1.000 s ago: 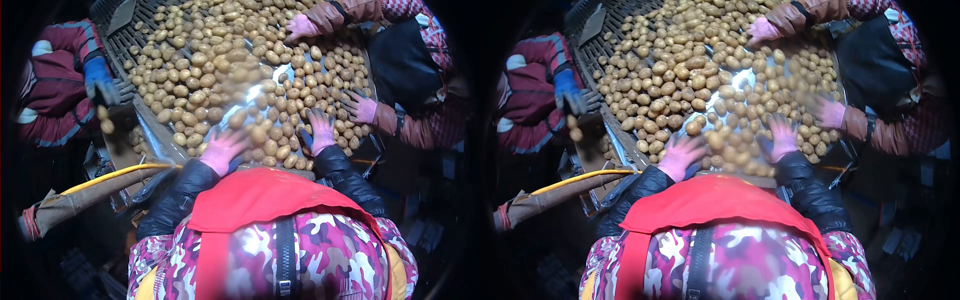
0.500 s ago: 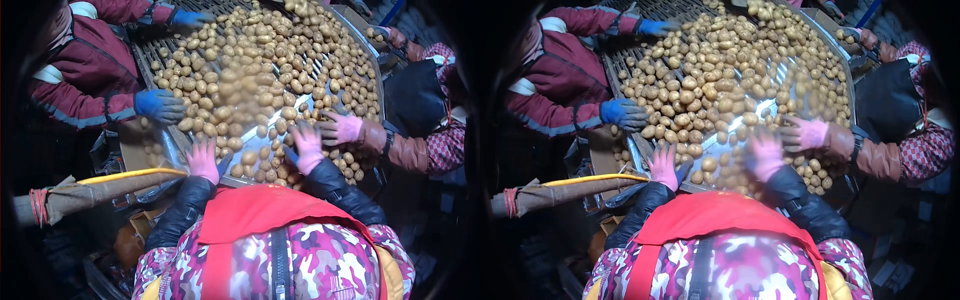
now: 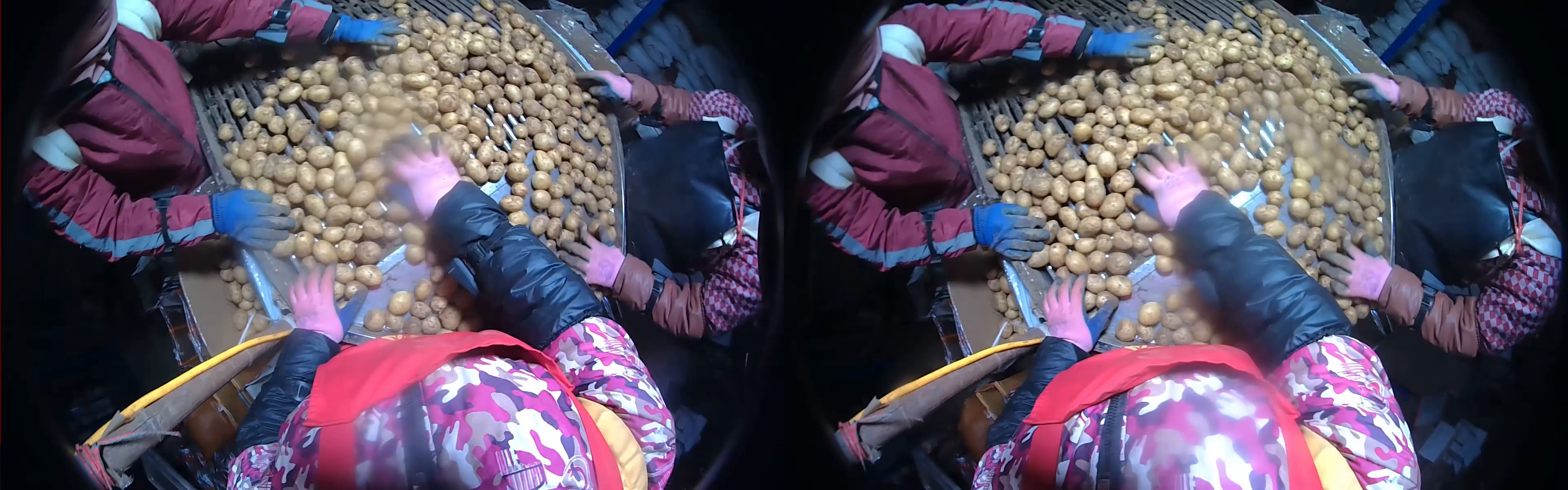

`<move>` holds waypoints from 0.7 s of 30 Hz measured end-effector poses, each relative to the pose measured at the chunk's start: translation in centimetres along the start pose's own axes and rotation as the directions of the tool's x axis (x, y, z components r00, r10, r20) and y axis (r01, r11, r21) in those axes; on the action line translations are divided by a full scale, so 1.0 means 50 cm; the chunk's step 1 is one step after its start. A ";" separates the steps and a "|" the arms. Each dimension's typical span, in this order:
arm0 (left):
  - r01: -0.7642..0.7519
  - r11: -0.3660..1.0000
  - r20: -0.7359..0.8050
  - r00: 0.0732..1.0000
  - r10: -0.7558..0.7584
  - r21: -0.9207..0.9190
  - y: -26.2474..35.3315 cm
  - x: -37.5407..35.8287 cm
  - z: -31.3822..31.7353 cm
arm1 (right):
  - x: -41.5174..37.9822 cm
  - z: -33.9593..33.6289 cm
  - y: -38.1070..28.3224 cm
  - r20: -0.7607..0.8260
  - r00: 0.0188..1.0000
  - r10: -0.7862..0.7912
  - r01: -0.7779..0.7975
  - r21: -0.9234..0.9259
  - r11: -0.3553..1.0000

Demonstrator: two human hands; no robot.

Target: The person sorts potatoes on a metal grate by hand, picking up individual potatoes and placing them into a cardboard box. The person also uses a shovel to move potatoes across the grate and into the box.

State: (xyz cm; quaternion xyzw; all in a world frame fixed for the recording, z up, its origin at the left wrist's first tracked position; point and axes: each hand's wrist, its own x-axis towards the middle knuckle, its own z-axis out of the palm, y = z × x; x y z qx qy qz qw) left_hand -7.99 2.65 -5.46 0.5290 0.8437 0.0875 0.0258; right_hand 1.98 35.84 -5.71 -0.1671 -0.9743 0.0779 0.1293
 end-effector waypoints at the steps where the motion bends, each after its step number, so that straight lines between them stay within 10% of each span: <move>1: -0.003 1.000 -0.006 1.000 0.003 -0.017 0.002 0.003 0.001 | -0.018 -0.008 0.025 0.017 1.000 0.019 -0.016 -0.121 0.993; 15: -0.012 1.000 -0.053 0.999 0.012 -0.012 -0.005 -0.009 0.019 | -0.307 -0.087 0.086 -0.092 0.905 0.416 -0.426 -0.198 0.883; 21: -0.018 1.000 -0.043 0.999 0.018 -0.010 -0.010 -0.009 0.017 | -0.346 -0.097 -0.057 0.221 0.879 0.422 -0.439 0.034 0.898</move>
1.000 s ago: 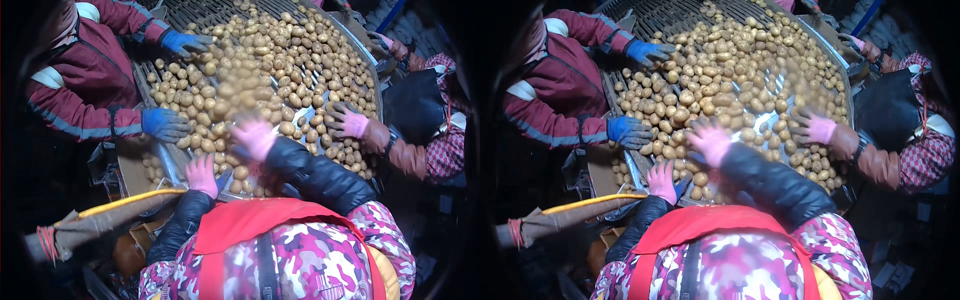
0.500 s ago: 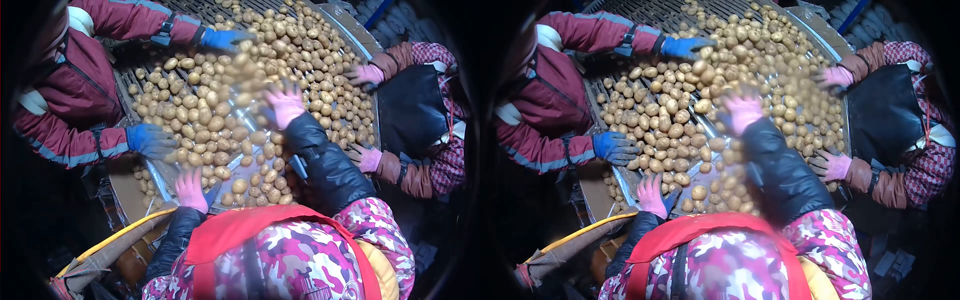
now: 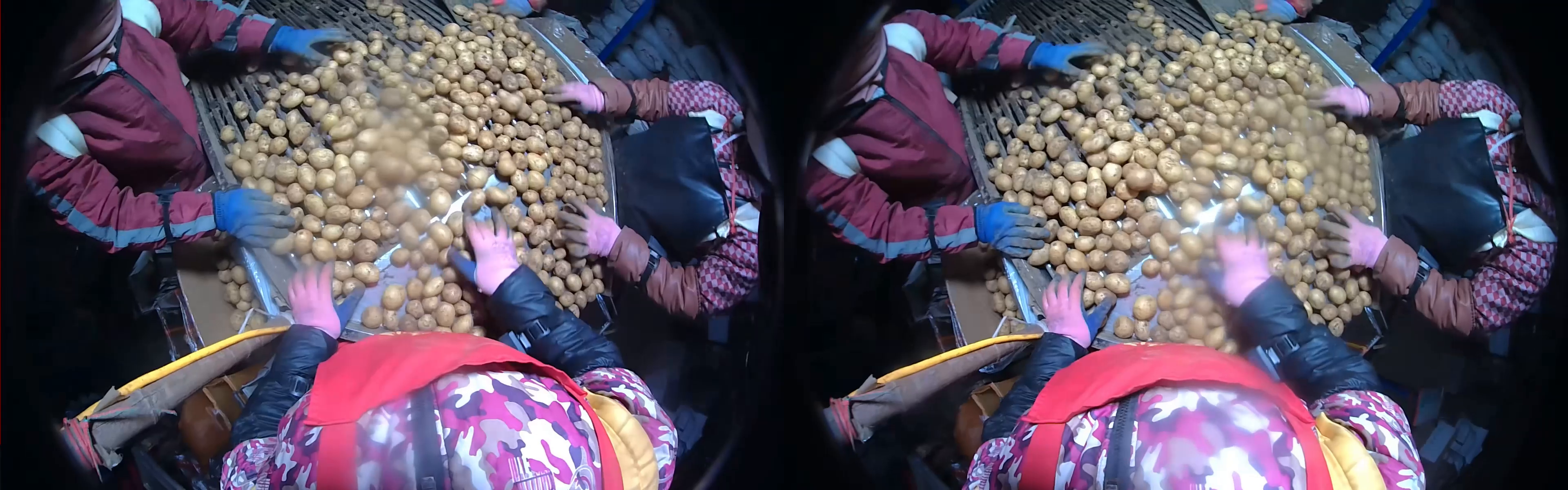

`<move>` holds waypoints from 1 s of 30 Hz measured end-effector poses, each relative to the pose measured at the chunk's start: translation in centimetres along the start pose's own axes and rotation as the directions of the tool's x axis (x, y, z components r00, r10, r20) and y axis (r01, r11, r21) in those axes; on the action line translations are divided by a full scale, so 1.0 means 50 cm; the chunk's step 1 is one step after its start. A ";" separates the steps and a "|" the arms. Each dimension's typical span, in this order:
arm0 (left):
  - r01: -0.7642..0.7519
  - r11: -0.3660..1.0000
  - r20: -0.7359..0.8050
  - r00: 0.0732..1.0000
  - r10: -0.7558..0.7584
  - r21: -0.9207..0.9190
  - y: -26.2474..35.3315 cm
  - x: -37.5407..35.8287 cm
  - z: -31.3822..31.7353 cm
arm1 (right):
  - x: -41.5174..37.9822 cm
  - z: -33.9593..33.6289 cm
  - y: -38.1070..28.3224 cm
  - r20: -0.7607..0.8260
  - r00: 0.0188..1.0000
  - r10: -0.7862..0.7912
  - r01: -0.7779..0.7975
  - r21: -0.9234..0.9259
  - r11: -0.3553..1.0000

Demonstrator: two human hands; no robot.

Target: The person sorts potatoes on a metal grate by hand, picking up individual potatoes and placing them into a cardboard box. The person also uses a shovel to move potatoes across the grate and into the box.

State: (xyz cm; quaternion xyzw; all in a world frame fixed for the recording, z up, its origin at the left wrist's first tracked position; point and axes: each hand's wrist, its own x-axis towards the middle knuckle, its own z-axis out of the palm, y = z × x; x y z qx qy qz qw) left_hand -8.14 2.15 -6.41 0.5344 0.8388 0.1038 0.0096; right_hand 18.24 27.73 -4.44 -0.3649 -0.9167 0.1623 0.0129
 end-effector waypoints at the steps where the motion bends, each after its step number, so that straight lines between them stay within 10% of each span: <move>1: 0.005 1.000 0.001 1.000 -0.005 -0.005 -0.001 -0.002 0.003 | -0.008 0.015 -0.013 -0.044 0.998 -0.036 0.037 0.025 0.999; 8: 0.034 0.999 0.016 0.999 -0.033 -0.019 0.005 -0.001 0.000 | 0.073 -0.090 -0.057 0.252 0.931 -0.265 0.243 0.114 0.963; 11: 0.020 1.000 0.009 1.000 -0.020 -0.012 0.003 0.000 0.002 | 0.207 -0.093 -0.047 -0.274 0.860 -0.429 0.443 -0.013 0.896; 14: 0.027 1.000 0.049 0.998 -0.027 -0.006 0.004 0.007 -0.008 | 0.386 -0.093 -0.046 -0.367 0.785 -0.498 0.474 -0.161 0.866; 18: 0.032 0.999 0.081 0.996 -0.031 -0.003 0.001 0.009 -0.008 | 0.498 -0.043 -0.078 -0.212 0.923 -0.320 0.314 -0.060 0.947; 30: 0.049 0.998 0.112 0.993 -0.046 -0.030 0.006 0.005 -0.010 | 0.161 -0.056 -0.013 -0.034 0.895 -0.445 0.446 0.086 0.891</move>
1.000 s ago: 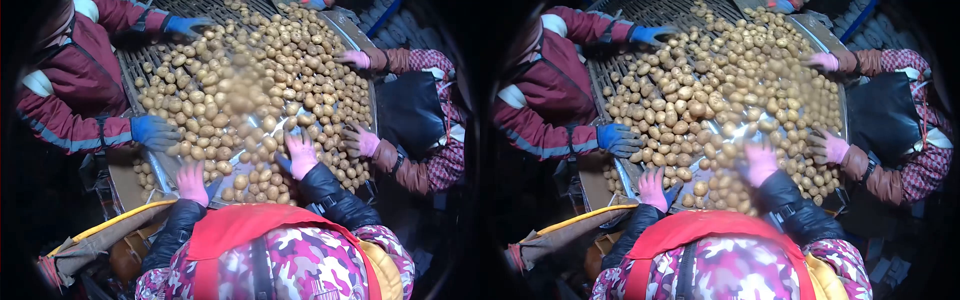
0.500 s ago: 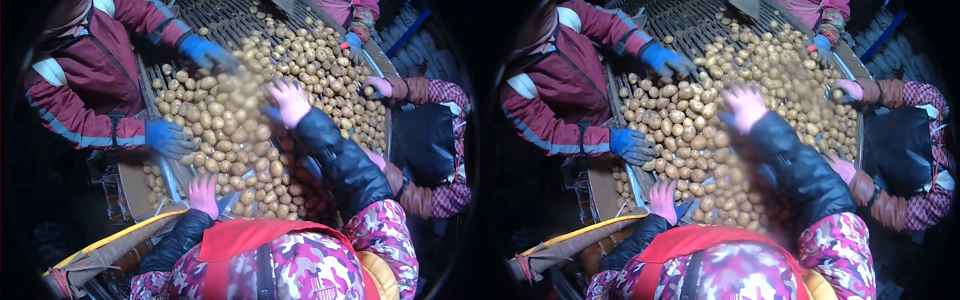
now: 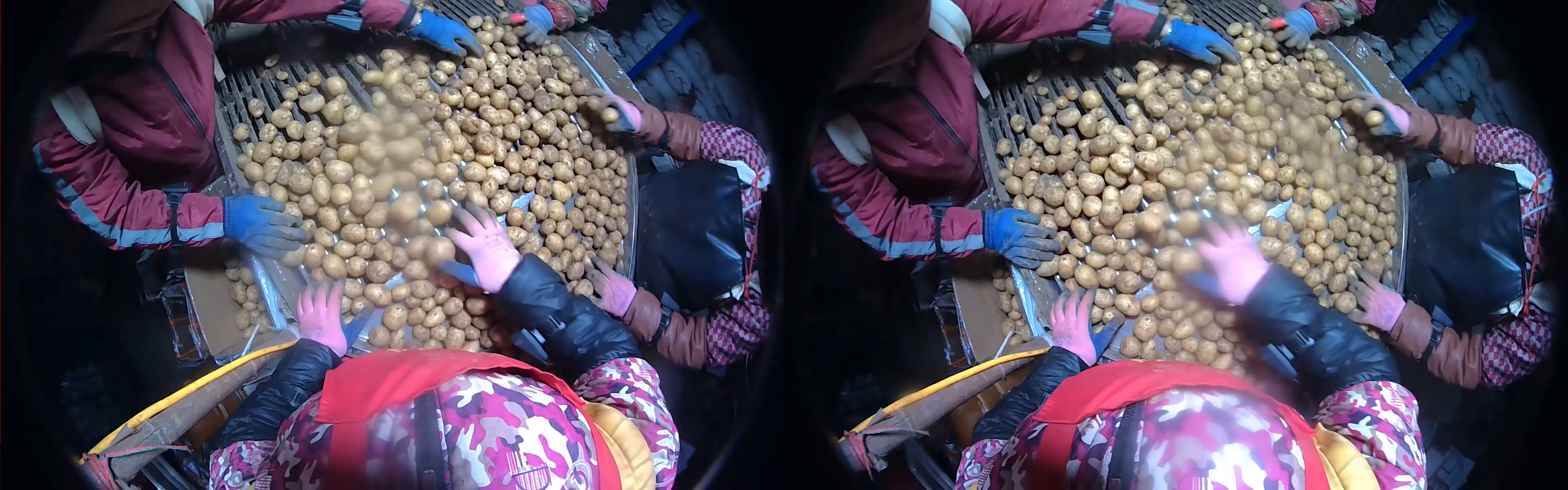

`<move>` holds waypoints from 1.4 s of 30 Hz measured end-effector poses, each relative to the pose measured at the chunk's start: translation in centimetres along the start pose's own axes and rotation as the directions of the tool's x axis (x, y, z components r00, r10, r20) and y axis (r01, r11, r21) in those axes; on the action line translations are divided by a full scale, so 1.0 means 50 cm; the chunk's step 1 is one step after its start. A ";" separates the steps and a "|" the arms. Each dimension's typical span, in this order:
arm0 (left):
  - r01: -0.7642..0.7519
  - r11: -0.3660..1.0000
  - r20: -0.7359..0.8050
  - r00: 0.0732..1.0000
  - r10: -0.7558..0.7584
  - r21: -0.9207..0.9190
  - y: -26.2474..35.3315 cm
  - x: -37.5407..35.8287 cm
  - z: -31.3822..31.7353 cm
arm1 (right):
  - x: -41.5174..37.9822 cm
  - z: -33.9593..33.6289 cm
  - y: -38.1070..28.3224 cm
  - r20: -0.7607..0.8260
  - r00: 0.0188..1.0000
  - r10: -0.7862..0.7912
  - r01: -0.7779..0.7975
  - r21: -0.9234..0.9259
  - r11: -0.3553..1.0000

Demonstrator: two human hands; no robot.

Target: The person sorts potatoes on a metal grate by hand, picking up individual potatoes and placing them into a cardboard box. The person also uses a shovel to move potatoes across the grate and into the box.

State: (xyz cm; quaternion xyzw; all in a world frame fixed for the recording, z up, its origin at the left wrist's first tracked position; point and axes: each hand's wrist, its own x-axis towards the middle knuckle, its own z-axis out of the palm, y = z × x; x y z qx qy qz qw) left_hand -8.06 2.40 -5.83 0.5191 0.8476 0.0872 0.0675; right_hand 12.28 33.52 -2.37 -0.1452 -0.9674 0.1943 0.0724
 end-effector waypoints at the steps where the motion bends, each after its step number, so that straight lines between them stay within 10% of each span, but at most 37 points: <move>1: -0.004 1.000 -0.003 1.000 0.004 0.014 0.001 0.001 -0.002 | -0.013 -0.016 0.008 0.097 0.994 0.040 -0.045 0.055 0.997; 5: 0.007 0.999 -0.007 1.000 -0.007 0.038 0.003 -0.002 -0.004 | 0.056 -0.140 0.017 0.428 0.874 0.229 -0.375 0.295 0.879; 7: 0.014 0.999 -0.010 1.000 -0.014 0.031 0.004 0.000 0.000 | 0.120 -0.137 0.060 0.153 0.954 0.260 -0.292 0.261 0.920; 10: 0.001 1.000 -0.002 1.000 -0.001 0.028 -0.004 0.000 0.005 | 0.277 -0.096 0.122 -0.077 0.991 0.110 -0.112 -0.030 0.993; 12: -0.008 0.999 0.016 1.000 0.008 0.037 -0.010 -0.001 0.009 | 0.370 -0.081 0.104 0.194 0.953 0.233 -0.176 -0.275 0.945; 18: -0.006 1.000 0.026 1.000 0.006 0.014 -0.012 0.002 0.000 | 0.520 0.019 0.150 0.309 0.883 0.354 -0.185 -0.465 0.866; 34: -0.049 0.995 -0.173 0.984 0.033 -0.088 -0.017 -0.010 0.011 | 0.167 0.018 0.103 -0.126 0.923 0.364 -0.369 -0.021 0.929; 36: -0.112 0.945 -0.235 0.971 0.038 -0.308 -0.023 -0.008 0.012 | 0.144 -0.018 0.076 -0.044 0.845 0.533 -0.500 0.289 0.816; 38: -0.141 0.851 -0.211 0.977 0.037 -0.506 -0.003 -0.013 -0.005 | 0.116 -0.001 0.066 -0.216 0.861 0.459 -0.324 0.463 0.825; 40: 0.316 0.271 0.276 0.945 -0.177 -0.909 0.052 0.021 -0.043 | 0.098 -0.013 -0.026 -0.258 0.873 0.413 -0.236 0.519 0.822; 42: 0.495 -0.221 0.518 0.854 -0.058 -0.840 0.079 0.050 -0.081 | 0.080 -0.027 -0.137 -0.075 0.955 0.286 -0.182 0.615 0.768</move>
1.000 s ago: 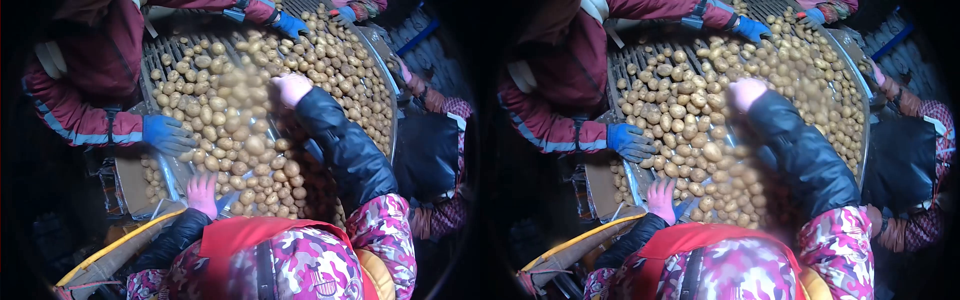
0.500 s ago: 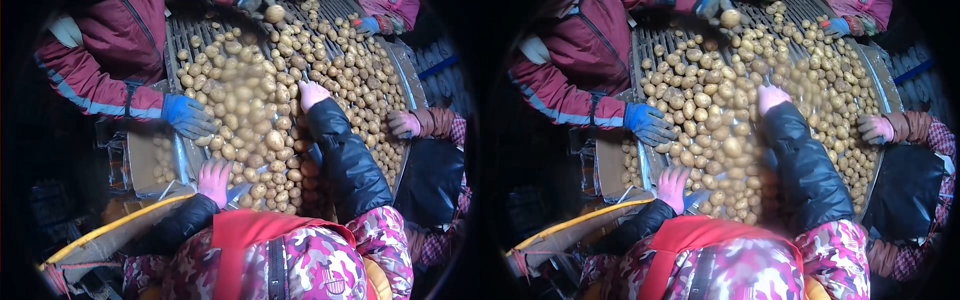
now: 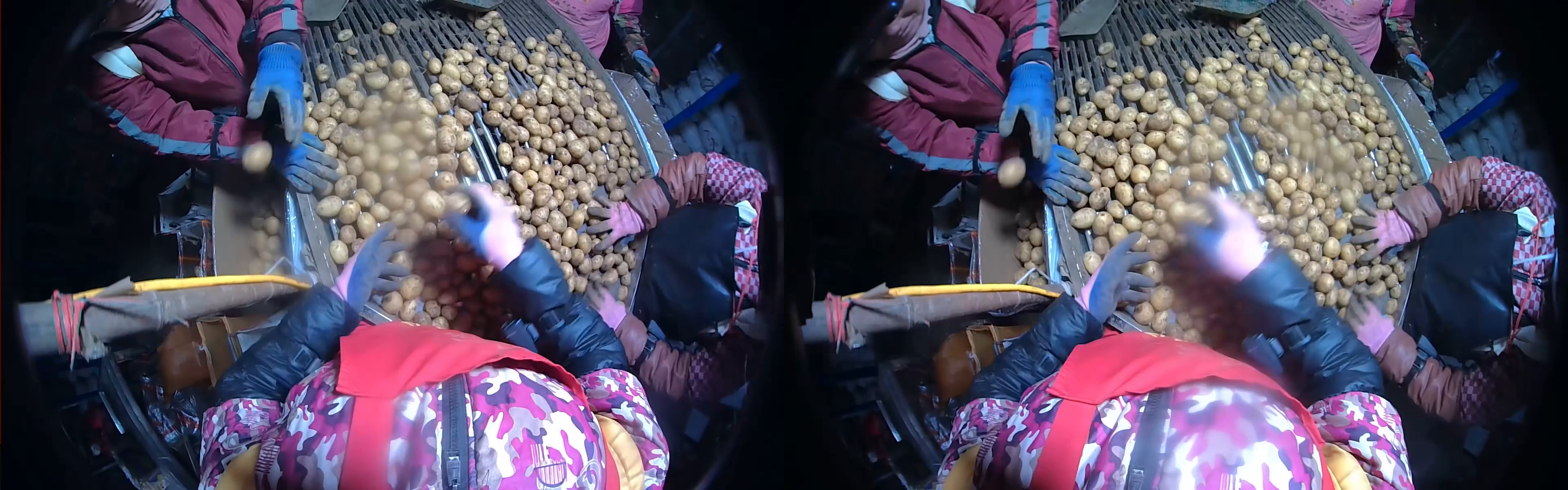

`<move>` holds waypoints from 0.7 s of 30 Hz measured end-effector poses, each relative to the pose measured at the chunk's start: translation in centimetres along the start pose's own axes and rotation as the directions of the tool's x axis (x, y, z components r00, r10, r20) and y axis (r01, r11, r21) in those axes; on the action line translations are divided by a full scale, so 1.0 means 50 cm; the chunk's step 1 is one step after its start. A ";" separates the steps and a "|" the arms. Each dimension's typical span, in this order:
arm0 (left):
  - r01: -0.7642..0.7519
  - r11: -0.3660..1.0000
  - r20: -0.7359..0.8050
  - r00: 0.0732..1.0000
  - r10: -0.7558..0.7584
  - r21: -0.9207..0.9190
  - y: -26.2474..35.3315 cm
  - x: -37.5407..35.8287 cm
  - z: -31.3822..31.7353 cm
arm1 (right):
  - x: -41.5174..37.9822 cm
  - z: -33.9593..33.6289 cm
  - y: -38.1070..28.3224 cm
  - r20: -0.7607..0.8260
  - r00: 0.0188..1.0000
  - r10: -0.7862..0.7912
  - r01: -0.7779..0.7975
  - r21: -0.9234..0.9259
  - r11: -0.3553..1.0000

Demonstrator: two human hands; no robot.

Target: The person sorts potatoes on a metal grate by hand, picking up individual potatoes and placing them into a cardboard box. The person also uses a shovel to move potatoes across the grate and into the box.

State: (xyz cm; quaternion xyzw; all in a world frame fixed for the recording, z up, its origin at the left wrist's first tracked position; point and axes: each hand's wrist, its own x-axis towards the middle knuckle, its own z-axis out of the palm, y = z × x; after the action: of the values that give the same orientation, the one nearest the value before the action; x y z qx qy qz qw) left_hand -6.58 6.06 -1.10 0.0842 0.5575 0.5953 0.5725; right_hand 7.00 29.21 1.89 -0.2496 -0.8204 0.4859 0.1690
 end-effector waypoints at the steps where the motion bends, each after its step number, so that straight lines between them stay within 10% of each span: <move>1: 0.007 0.994 0.074 0.997 0.001 -0.113 0.010 -0.003 0.006 | -0.021 0.028 -0.013 0.147 0.989 -0.012 -0.005 0.113 0.994; 4: -0.053 0.980 0.116 0.990 0.076 -0.194 -0.044 0.000 -0.022 | -0.046 0.090 -0.025 0.130 0.961 -0.244 0.232 0.101 0.968; 6: -0.060 0.989 0.076 0.995 0.071 -0.133 -0.058 0.010 -0.041 | -0.049 0.081 -0.042 0.321 0.945 0.063 -0.132 0.201 0.971; 7: -0.040 0.990 0.062 0.997 0.048 -0.133 -0.057 0.013 -0.048 | -0.047 0.101 -0.004 0.199 0.973 -0.113 0.085 0.148 0.985; 12: -0.508 0.818 0.159 0.861 0.483 0.270 -0.071 -0.003 -0.024 | -0.071 0.117 -0.012 0.315 0.937 -0.150 0.097 0.178 0.979; 15: -0.297 0.942 0.093 0.954 0.286 0.158 -0.033 -0.033 0.007 | -0.075 0.172 0.041 0.314 0.911 -0.266 0.090 0.480 0.873; 18: -0.171 0.976 -0.024 0.985 0.169 -0.136 -0.042 -0.042 0.027 | -0.085 0.117 -0.021 0.529 0.849 0.012 -0.239 0.363 0.901; 21: -0.106 0.986 -0.080 0.992 0.097 -0.126 -0.067 -0.032 -0.010 | -0.087 0.126 0.023 0.393 0.919 0.020 -0.144 0.289 0.947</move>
State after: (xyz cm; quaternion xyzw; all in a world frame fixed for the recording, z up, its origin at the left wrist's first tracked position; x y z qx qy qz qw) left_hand -4.46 3.62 -2.98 0.0529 0.5332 0.6615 0.5248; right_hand 7.60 22.68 -2.22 -0.1539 -0.7391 0.6555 0.0212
